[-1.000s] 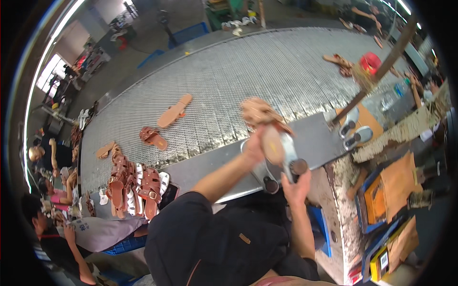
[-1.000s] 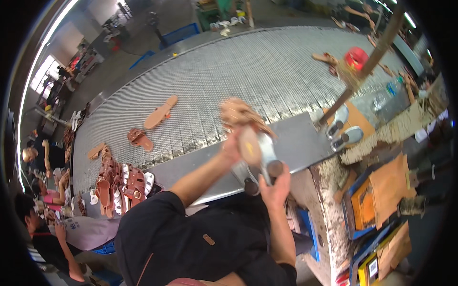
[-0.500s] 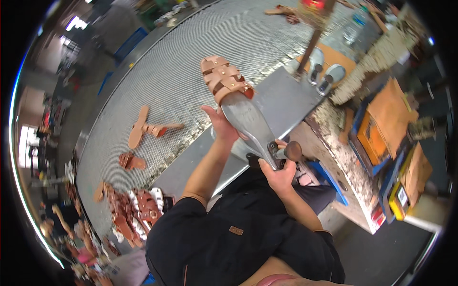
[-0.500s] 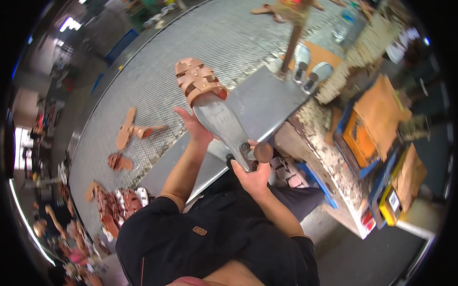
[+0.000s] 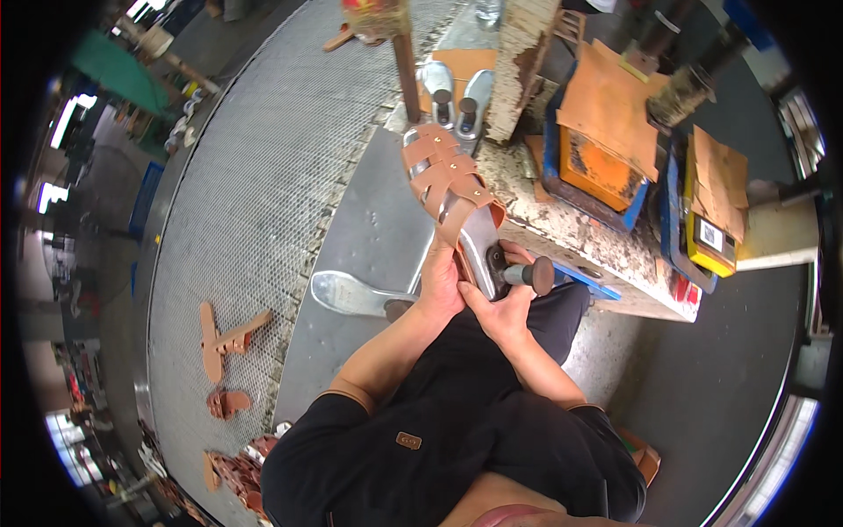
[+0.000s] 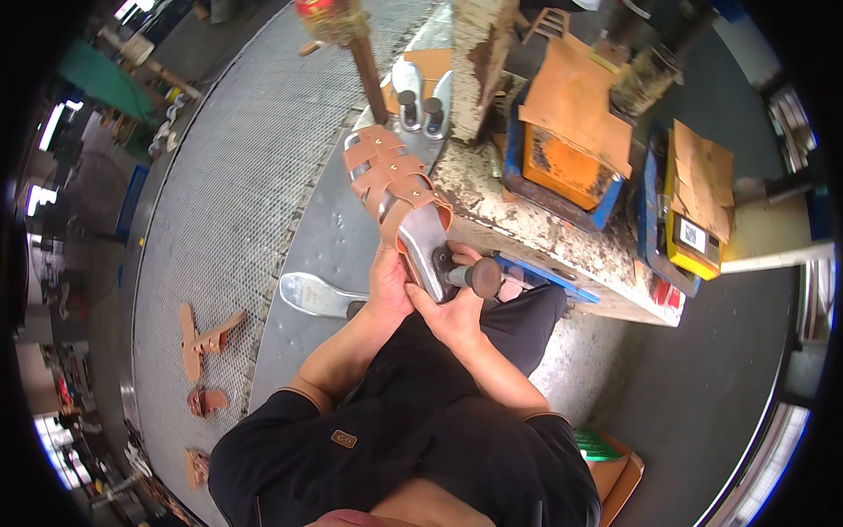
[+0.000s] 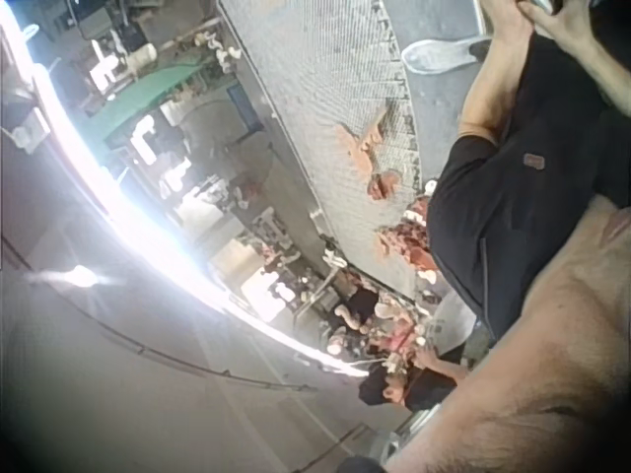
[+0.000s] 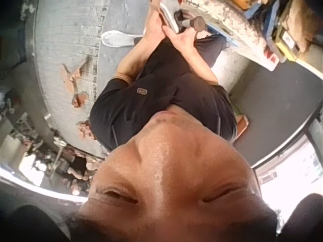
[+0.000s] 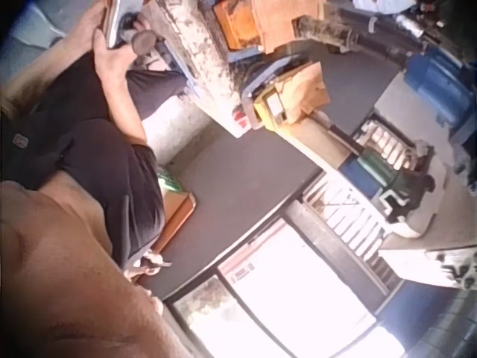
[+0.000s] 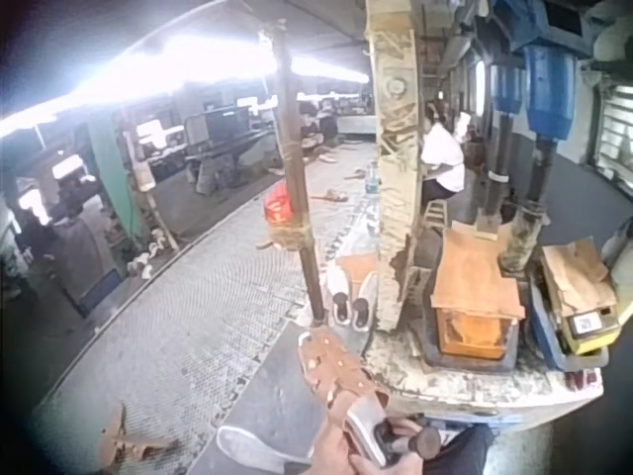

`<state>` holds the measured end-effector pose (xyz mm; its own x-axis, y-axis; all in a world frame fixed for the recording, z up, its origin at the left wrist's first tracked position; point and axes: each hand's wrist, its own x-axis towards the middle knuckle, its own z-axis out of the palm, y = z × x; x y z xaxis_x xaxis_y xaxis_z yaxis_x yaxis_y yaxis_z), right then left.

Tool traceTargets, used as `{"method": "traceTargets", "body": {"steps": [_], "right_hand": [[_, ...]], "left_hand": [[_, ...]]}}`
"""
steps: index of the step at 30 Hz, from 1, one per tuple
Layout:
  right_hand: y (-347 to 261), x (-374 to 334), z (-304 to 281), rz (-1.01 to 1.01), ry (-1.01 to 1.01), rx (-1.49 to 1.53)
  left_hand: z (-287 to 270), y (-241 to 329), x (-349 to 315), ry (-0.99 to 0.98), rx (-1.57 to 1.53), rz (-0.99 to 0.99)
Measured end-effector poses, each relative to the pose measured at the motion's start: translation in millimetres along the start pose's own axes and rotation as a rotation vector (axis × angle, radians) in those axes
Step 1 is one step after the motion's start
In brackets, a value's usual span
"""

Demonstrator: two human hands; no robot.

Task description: Pressing shoe soles onto shoes using a mechanical press machine.

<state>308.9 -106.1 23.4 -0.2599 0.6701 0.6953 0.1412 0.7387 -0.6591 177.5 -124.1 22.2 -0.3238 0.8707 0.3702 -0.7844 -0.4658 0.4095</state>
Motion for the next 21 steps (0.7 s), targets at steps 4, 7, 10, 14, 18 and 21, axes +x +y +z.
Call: {"method": "traceTargets", "body": {"steps": [4, 7, 10, 14, 18, 21], "right_hand": [[11.7, 25.5, -12.7, 0.005, 0.092, -0.012], [18.1, 66.8, -27.6, 0.010, 0.211, -0.072], [49.9, 122.2, -49.9, -0.070, 0.402, -0.303], [96.1, 199.8, -84.5, -0.134, 0.647, -0.675], [127.9, 243.8, -98.0, -0.043, 0.683, -0.745], [138.4, 249.7, -93.8, 0.035, 0.662, -0.846]], "left_hand": [[4.5, -16.0, 30.7, 0.015, 0.132, -0.063], [11.1, -25.9, 58.7, 0.092, 0.107, -0.185], [-6.5, -19.3, 72.6, 0.113, 0.211, -0.250], [-103.3, 14.2, 103.0, 0.351, 0.803, -0.060], [-190.3, 88.3, 138.0, 0.463, 2.122, 0.335], [-199.2, 104.8, 135.6, 0.780, 2.512, 0.168]]}}
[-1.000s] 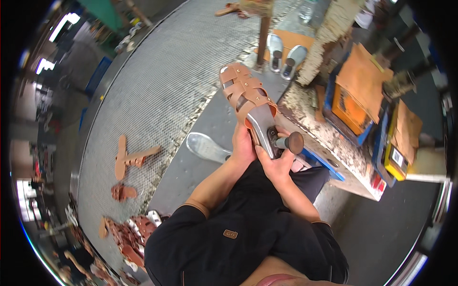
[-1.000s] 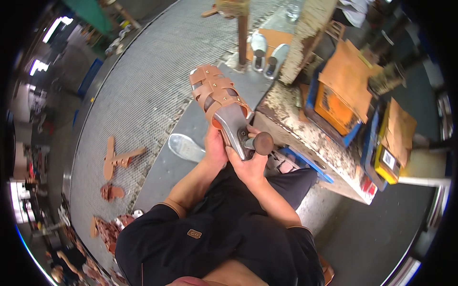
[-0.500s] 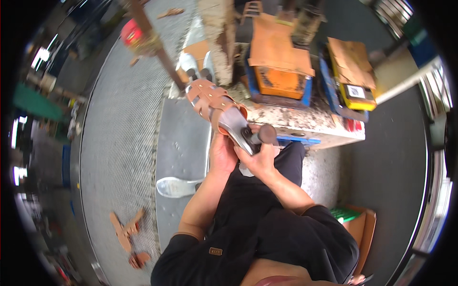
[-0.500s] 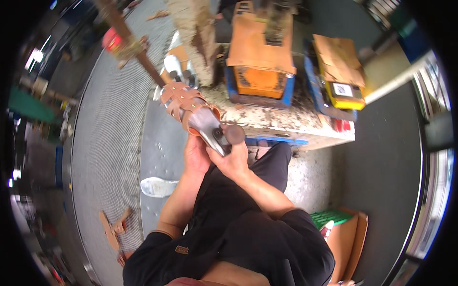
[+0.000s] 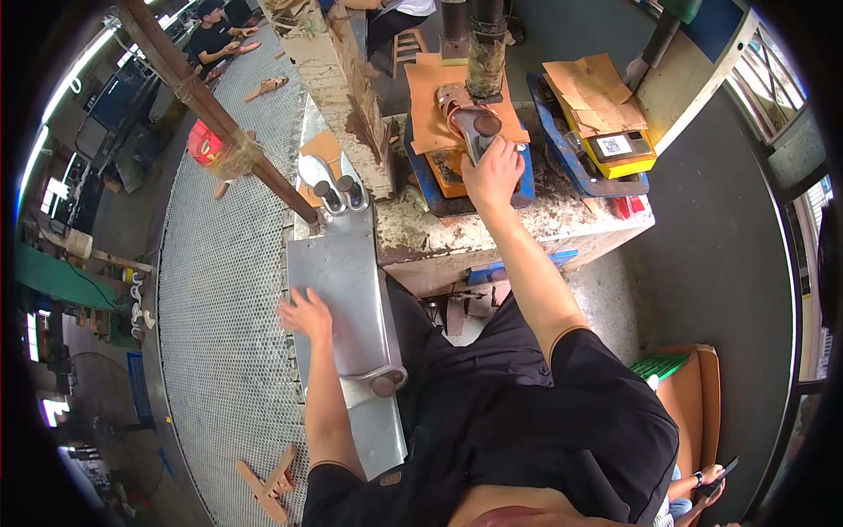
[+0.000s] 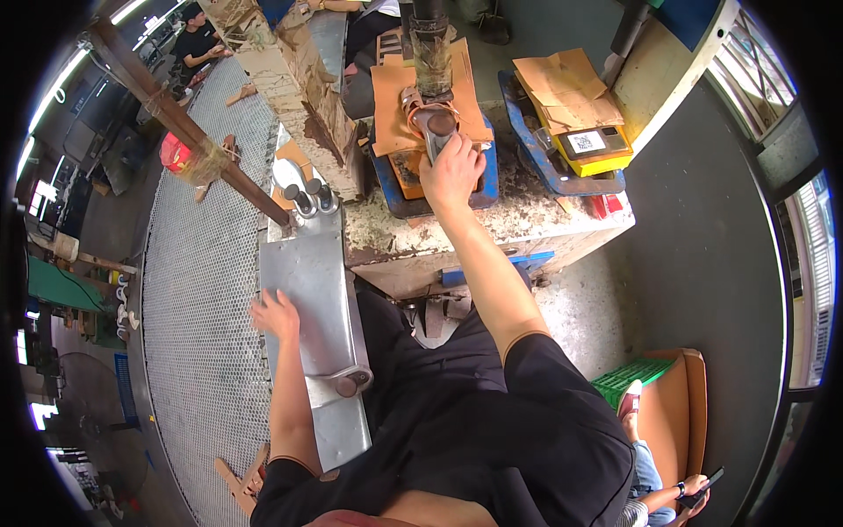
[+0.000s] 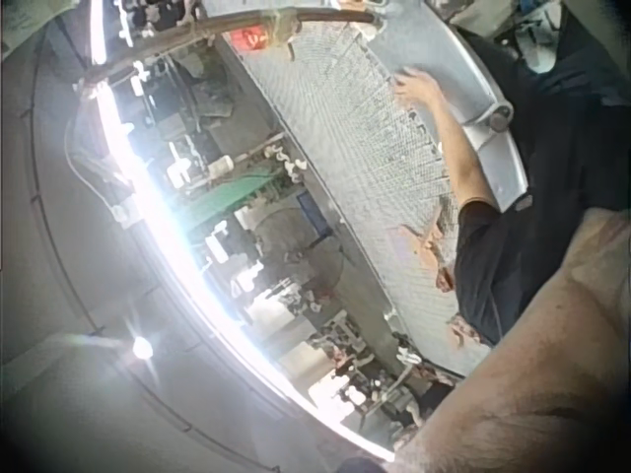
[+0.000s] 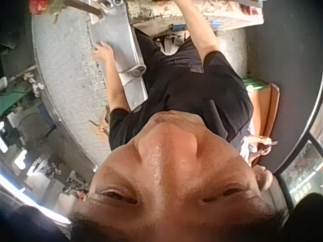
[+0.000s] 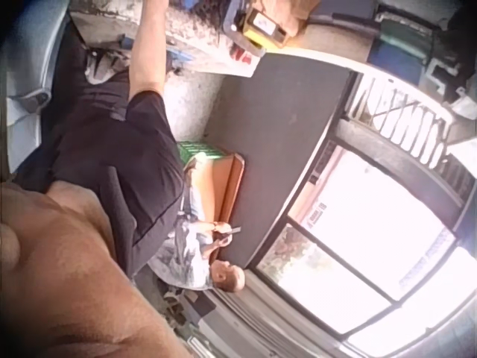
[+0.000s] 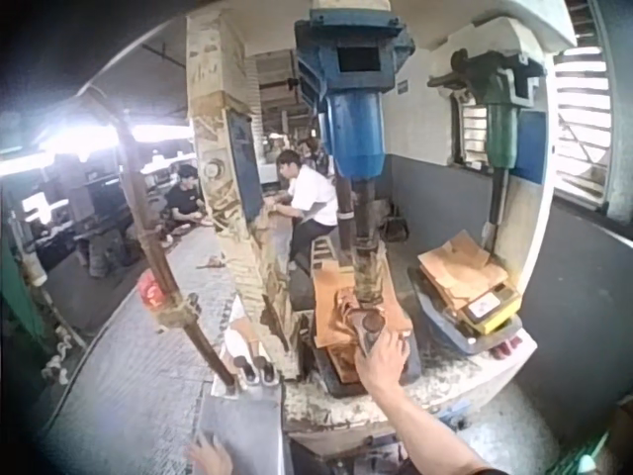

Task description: Pressing shoe soles onto shoes using a mechanical press machine.

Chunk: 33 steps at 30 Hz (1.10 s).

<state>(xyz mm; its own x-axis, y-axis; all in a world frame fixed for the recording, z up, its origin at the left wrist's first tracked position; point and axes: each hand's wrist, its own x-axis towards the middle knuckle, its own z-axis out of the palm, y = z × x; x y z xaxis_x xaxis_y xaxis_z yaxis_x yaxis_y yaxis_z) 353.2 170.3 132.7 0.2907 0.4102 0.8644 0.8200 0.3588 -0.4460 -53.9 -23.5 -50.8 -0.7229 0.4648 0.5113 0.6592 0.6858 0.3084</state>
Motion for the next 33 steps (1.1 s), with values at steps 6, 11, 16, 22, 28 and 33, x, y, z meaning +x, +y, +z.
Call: {"method": "traceTargets", "body": {"steps": [6, 11, 16, 22, 28, 33], "right_hand": [[2.6, 6.2, 11.8, -0.006, 0.037, -0.037], [-5.6, 15.3, 23.1, 0.035, -0.024, 0.014], [-44.1, -47.4, -18.1, -0.101, 0.098, 0.169], [-116.3, -221.7, -34.8, -0.329, -0.520, 0.596], [-173.4, -312.1, 29.0, -0.400, -0.840, 0.611], [-192.1, -338.3, 54.4, -0.556, -0.852, 0.339]], "left_hand": [[21.7, -10.5, 8.1, 0.029, 0.036, 0.077], [29.9, -21.1, 8.1, 0.090, -0.027, 0.073], [19.5, -35.7, 2.5, 0.087, -0.064, 0.069], [24.8, -49.2, -5.3, 0.056, -0.124, 0.029], [22.5, -52.5, -9.7, 0.046, -0.197, 0.001], [23.4, -54.8, -9.3, 0.034, -0.226, 0.013]]}}
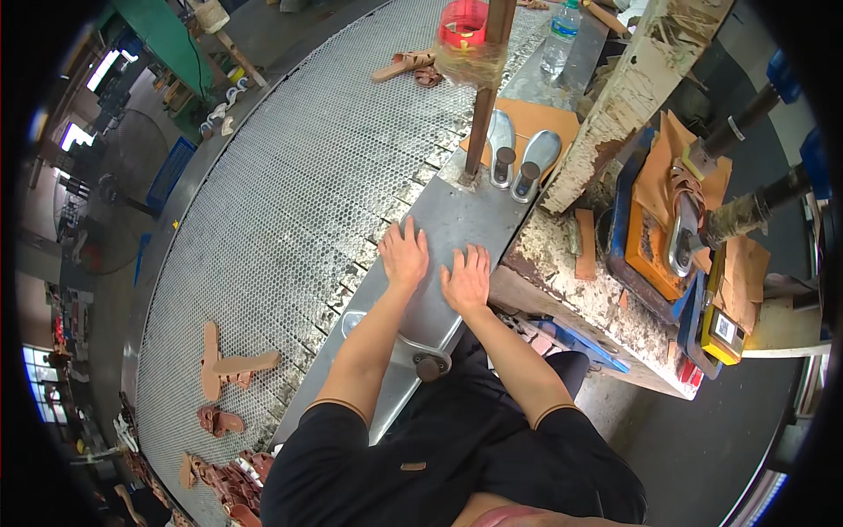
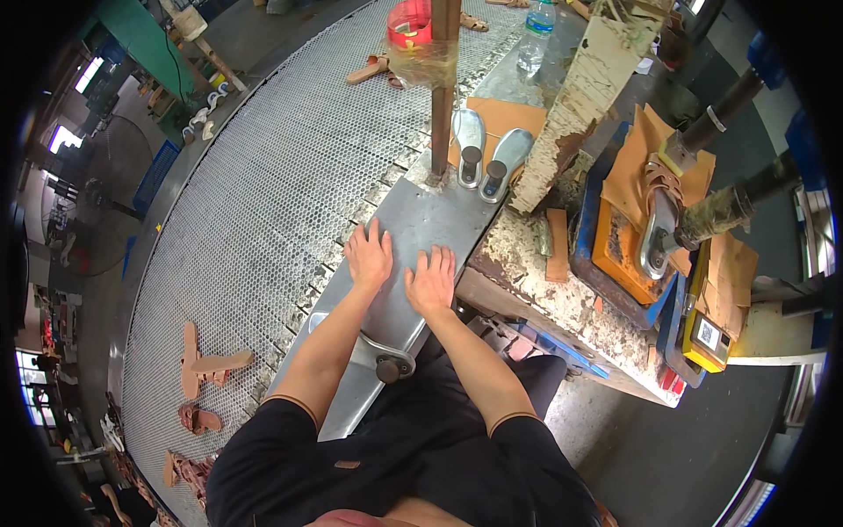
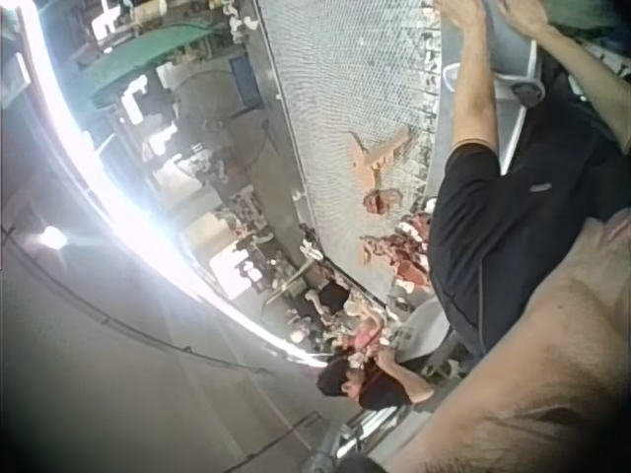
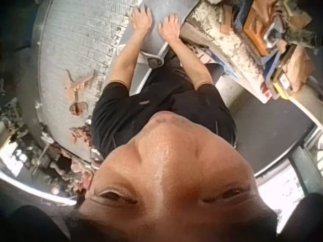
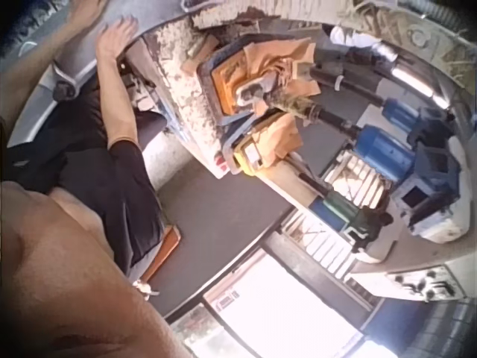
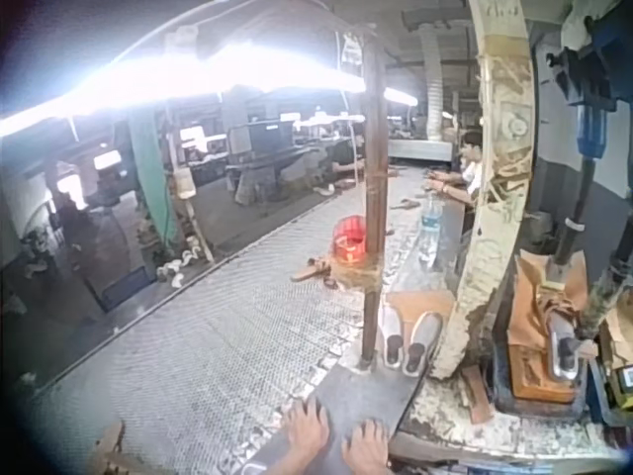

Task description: Pressing shoe soles onto shoes using a mechanical press machine.

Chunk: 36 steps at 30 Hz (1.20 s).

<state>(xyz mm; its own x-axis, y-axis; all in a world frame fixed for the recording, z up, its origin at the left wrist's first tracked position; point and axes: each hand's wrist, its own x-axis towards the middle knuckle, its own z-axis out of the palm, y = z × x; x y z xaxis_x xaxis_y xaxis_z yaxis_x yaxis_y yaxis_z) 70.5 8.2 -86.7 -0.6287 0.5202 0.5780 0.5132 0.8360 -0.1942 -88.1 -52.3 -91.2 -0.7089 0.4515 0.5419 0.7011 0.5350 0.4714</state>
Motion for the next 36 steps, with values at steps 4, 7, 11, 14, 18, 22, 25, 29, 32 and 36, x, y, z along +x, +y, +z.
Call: {"method": "traceTargets", "body": {"steps": [4, 7, 11, 14, 18, 22, 25, 29, 32, 36], "right_hand": [[-3.9, 3.6, 5.1, -0.002, -0.009, 0.032], [-5.4, 0.3, 6.1, -0.007, -0.003, 0.024], [-6.2, -1.0, 4.5, 0.005, 0.010, 0.029], [-4.1, 2.1, 2.0, 0.018, 0.019, 0.022], [5.9, 8.7, -3.2, 0.043, 0.002, 0.020], [16.6, 19.1, -5.1, 0.071, 0.006, 0.038], [22.6, 21.1, -12.1, 0.043, 0.023, 0.087], [33.1, 23.2, -17.6, 0.036, 0.015, 0.106], [34.6, 25.0, -20.9, 0.027, 0.040, 0.114], [36.6, 24.8, -25.0, 0.000, 0.072, 0.120]], "left_hand": [[-0.5, -7.2, 2.9, 0.017, 0.019, 0.000], [-1.2, -9.1, 0.2, 0.040, 0.034, 0.016], [-4.6, -6.5, -0.1, 0.021, 0.023, 0.012], [-2.9, -2.4, 4.2, 0.028, 0.037, 0.031], [6.4, 6.5, 11.3, 0.056, 0.103, 0.044], [11.4, 11.2, 18.5, 0.071, 0.148, 0.031], [17.8, 14.9, 22.6, 0.124, 0.184, 0.071], [21.9, 27.0, 25.5, 0.120, 0.176, 0.082], [22.9, 29.6, 26.9, 0.105, 0.180, 0.077], [22.4, 29.5, 26.5, 0.078, 0.191, 0.077]]}}
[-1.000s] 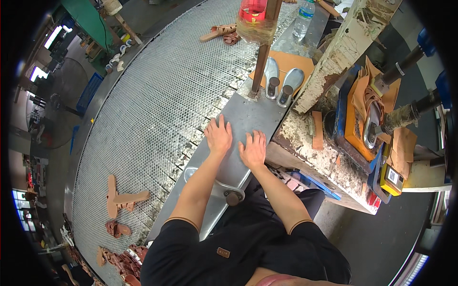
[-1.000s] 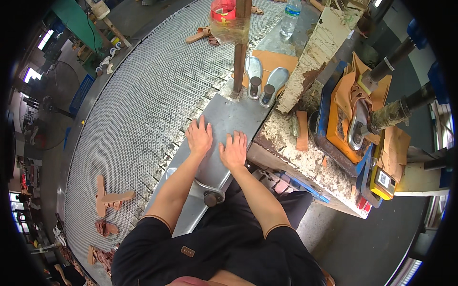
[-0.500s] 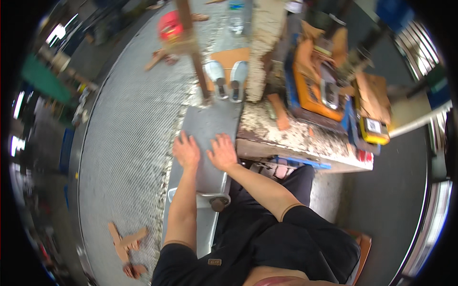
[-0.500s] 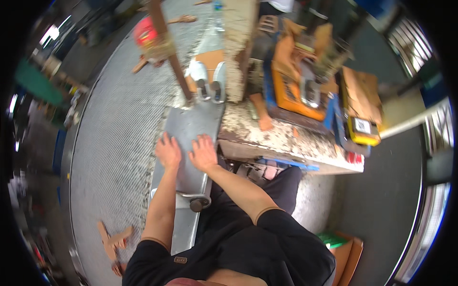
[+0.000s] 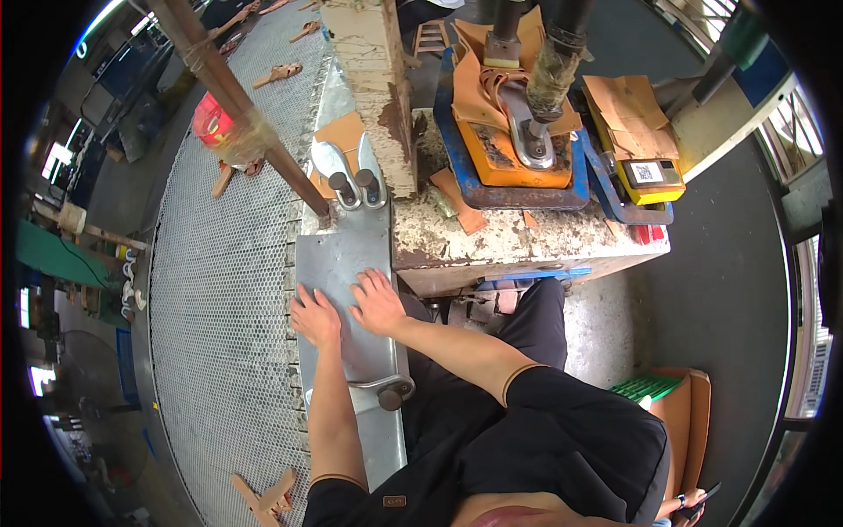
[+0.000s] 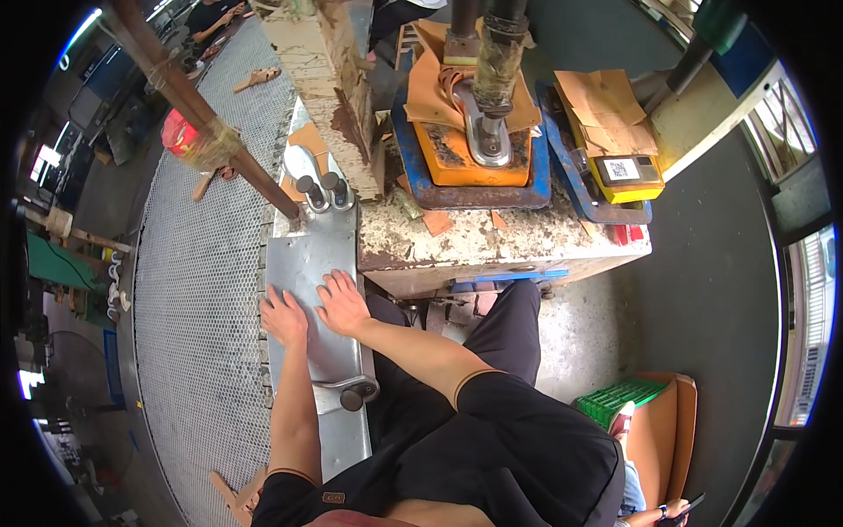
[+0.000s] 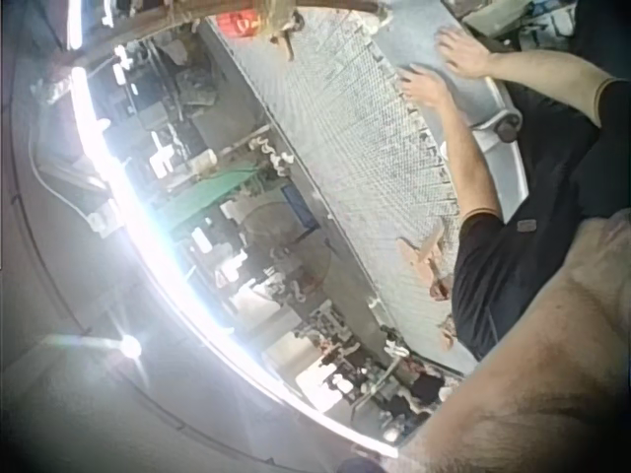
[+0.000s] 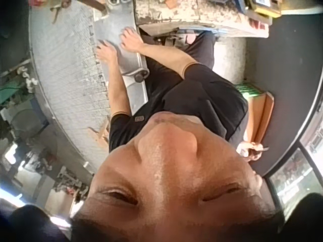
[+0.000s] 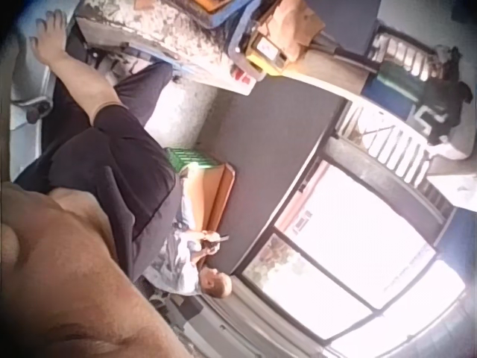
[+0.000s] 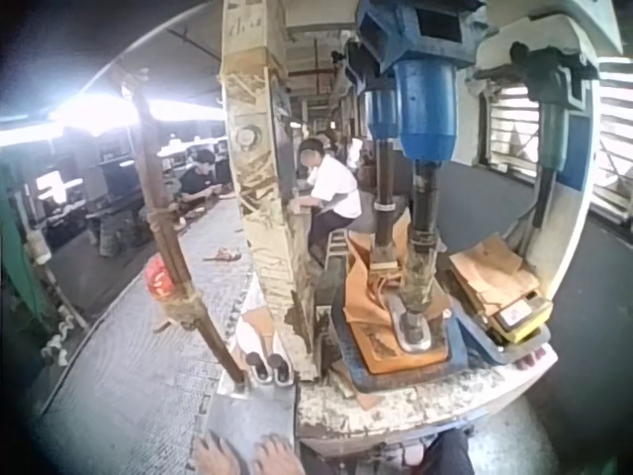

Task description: Pressing shoe soles onto shoes using a mechanical press machine.

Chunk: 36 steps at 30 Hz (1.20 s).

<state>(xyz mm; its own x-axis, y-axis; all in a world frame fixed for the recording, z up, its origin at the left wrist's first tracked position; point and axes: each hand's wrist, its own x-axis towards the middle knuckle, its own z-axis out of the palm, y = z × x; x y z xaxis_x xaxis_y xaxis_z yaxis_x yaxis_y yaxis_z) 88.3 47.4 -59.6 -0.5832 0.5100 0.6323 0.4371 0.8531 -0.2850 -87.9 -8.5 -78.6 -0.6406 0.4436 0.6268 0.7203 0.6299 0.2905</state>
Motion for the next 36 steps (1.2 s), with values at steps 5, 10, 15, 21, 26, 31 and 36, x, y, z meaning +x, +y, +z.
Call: {"method": "traceTargets", "body": {"steps": [5, 10, 15, 21, 26, 31, 36], "right_hand": [[1.3, 0.0, -4.6, -0.004, 0.003, 0.000], [7.7, -2.0, -5.2, -0.001, 0.020, 0.012], [-7.7, 1.0, -0.4, -0.022, -0.022, 0.026], [-18.3, -6.6, 5.3, 0.032, -0.029, -0.024], [-32.4, 19.8, 2.3, 0.064, -0.302, -0.041], [-0.3, 48.6, 22.4, -0.012, -0.104, -0.067], [-12.6, 63.3, 31.9, -0.029, -0.126, -0.134]], "left_hand": [[-0.6, 2.7, -0.2, -0.021, 0.003, -0.022], [2.6, 6.5, -1.1, -0.022, 0.014, 0.004], [-9.2, -6.6, -4.2, -0.006, 0.037, -0.090], [-8.3, -12.0, -8.7, 0.024, -0.005, -0.037], [-16.4, -34.6, -19.6, -0.001, -0.049, -0.042], [-14.7, -14.8, -7.5, 0.008, -0.155, 0.014], [14.5, -34.3, 113.7, 0.166, -0.367, 0.131]]}}
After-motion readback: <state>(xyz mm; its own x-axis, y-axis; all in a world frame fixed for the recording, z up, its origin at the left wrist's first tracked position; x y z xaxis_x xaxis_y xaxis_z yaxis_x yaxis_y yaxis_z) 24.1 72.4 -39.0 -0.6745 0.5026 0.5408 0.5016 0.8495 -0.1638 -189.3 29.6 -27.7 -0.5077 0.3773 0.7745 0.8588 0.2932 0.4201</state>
